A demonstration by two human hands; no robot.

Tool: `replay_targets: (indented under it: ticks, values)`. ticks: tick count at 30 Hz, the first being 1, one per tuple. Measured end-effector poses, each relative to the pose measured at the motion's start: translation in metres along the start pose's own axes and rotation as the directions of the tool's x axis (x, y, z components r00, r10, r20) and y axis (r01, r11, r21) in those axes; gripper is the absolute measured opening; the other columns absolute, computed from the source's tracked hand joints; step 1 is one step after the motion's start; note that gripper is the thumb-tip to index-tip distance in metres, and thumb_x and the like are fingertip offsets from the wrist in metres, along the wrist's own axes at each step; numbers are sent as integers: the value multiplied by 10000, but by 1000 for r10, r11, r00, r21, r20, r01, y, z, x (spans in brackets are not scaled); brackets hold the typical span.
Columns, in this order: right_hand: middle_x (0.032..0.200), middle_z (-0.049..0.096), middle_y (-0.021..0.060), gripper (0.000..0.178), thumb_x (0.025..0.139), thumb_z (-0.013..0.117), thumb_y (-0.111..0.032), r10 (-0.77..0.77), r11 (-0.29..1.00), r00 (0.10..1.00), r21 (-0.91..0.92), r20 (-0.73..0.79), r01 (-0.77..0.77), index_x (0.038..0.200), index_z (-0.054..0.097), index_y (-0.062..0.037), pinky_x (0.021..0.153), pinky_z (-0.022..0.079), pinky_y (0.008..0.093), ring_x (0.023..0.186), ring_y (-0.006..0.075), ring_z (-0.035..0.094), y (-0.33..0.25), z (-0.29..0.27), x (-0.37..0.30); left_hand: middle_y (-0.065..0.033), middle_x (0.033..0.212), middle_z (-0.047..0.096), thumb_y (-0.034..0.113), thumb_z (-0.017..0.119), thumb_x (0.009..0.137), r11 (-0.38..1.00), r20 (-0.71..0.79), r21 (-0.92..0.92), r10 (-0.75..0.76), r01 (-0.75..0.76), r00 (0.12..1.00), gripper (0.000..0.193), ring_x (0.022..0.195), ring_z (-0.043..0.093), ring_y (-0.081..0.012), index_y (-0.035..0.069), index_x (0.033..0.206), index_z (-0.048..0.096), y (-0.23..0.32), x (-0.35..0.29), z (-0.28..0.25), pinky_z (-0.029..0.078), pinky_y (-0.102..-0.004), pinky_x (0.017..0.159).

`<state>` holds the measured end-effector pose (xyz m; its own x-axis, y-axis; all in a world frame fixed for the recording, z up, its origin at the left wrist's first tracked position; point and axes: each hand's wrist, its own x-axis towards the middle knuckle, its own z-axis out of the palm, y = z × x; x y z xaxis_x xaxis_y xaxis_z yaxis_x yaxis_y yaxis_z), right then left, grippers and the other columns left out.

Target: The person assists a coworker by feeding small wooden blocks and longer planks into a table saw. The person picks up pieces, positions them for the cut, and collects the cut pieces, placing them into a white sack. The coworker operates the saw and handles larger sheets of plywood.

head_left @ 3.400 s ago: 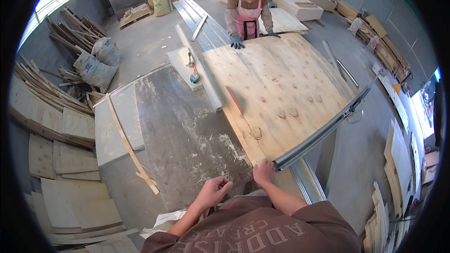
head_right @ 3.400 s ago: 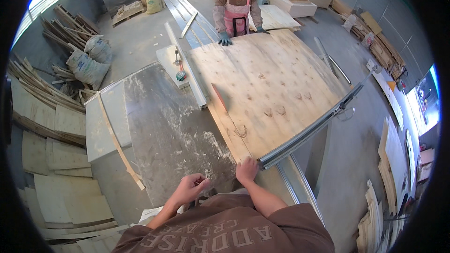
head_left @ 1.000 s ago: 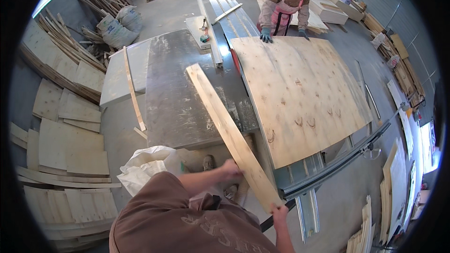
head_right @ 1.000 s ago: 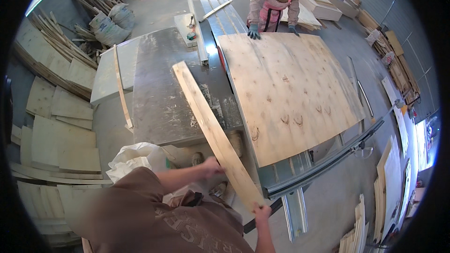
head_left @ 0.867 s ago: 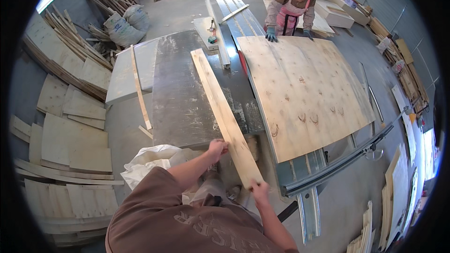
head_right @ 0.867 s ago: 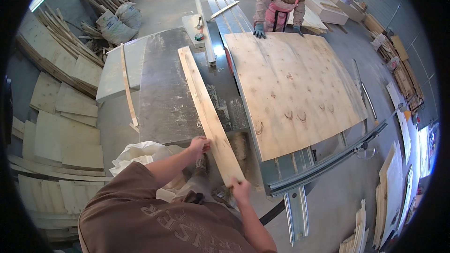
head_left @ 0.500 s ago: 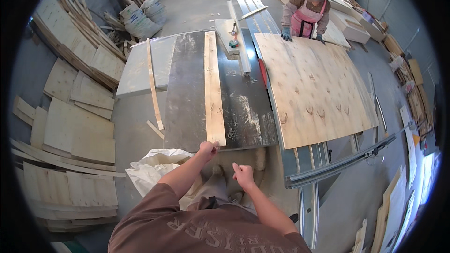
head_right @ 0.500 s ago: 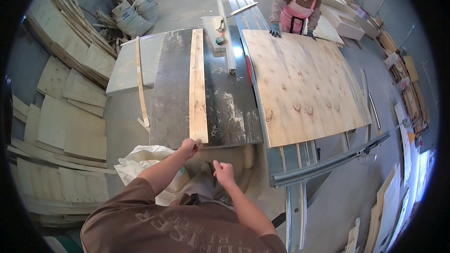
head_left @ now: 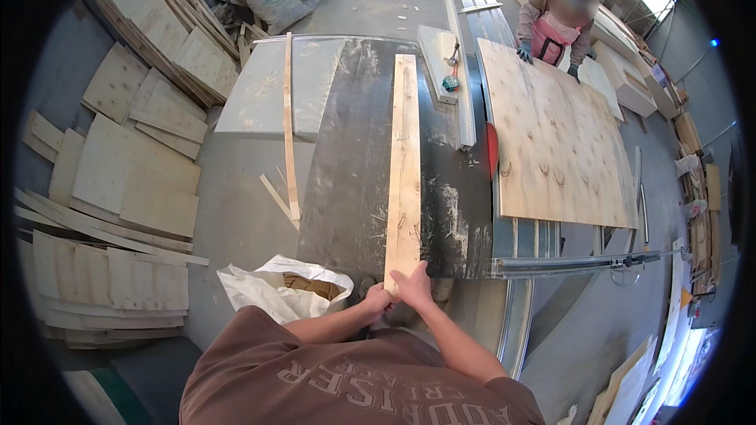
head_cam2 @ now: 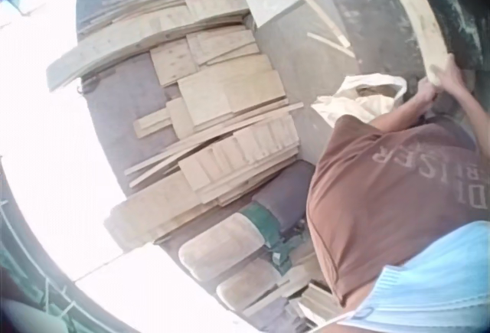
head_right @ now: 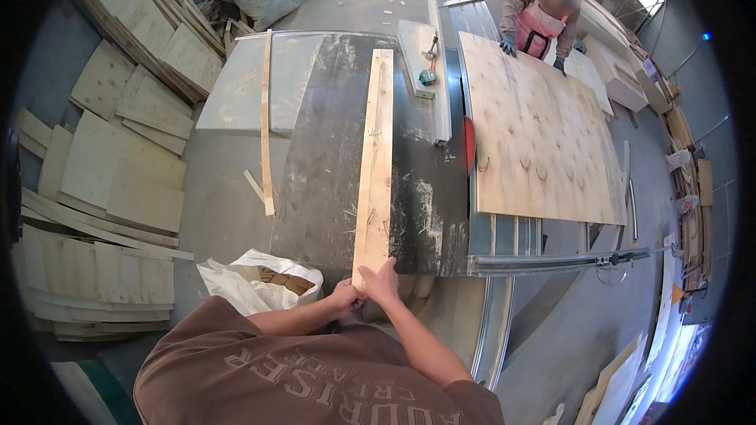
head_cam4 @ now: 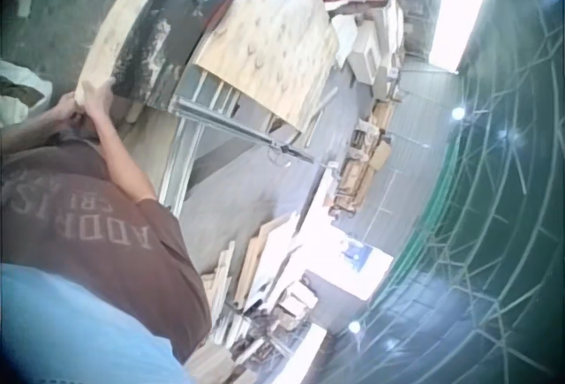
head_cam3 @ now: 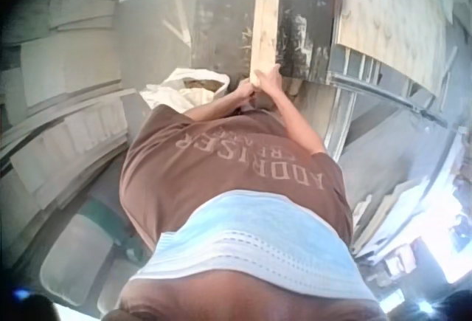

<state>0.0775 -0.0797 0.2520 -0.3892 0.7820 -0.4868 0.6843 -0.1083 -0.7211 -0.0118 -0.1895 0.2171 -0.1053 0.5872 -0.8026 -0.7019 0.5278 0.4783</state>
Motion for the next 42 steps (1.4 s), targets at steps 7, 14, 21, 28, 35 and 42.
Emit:
replay_targets:
  ticks: [7, 14, 21, 28, 35, 42]
  values:
    - [1102, 687, 323, 519, 918, 771, -366, -264, 964, 964, 0, 4, 264, 1128, 550, 54, 863, 534, 535, 991, 506, 679, -17, 35, -29, -33, 724, 614, -5, 678, 883, 987, -155, 23, 162, -161, 974, 68, 548, 515, -130, 51, 897, 643, 14, -61, -36, 369, -303, 489]
    - [865, 706, 182, 190, 979, 649, -164, -347, 938, 938, -14, -29, 346, 931, 643, 20, 764, 542, 443, 793, 344, 679, 23, 12, -125, -30, 745, 618, 50, 711, 939, 977, -335, -199, 2, -73, 942, 76, 609, 533, -124, 29, 975, 647, -70, -110, -61, 405, -291, 540]
    - [661, 545, 32, 314, 1015, 575, -212, -753, 320, 653, 915, 88, 245, 737, 507, -84, 957, 492, 449, 621, 152, 535, -51, -134, -309, -155, 1009, 652, 219, 799, 871, 828, -544, 532, 494, -176, 678, 360, 920, 648, -302, 0, 1073, 598, -162, -129, -45, 539, -440, 806]
    - [500, 376, 21, 686, 1056, 535, -578, -987, -159, 14, 985, -158, -73, 570, 449, -101, 927, 529, 556, 408, 181, 374, -93, -231, -447, -212, 1313, 502, 370, 885, 753, 393, -416, 905, 732, 166, 539, 777, 1248, 490, -436, -5, 1281, 457, -184, -101, -25, 475, -530, 1031]
    - [516, 318, 9, 676, 1080, 561, -471, -986, -143, 97, 989, -138, -49, 531, 408, -107, 925, 546, 553, 404, 187, 336, -59, -238, -474, -191, 1292, 505, 404, 897, 702, 359, -440, 898, 736, 255, 515, 850, 1224, 498, -413, 6, 1293, 435, -204, -61, -13, 472, -528, 1036]
    - [513, 319, 17, 690, 1068, 576, -491, -988, -151, 37, 988, -151, -11, 526, 396, -105, 886, 558, 537, 405, 187, 350, -55, -251, -469, -186, 1335, 495, 375, 900, 699, 397, -471, 882, 704, 255, 532, 928, 1247, 494, -422, -9, 1376, 395, -194, -68, -15, 488, -548, 1021]
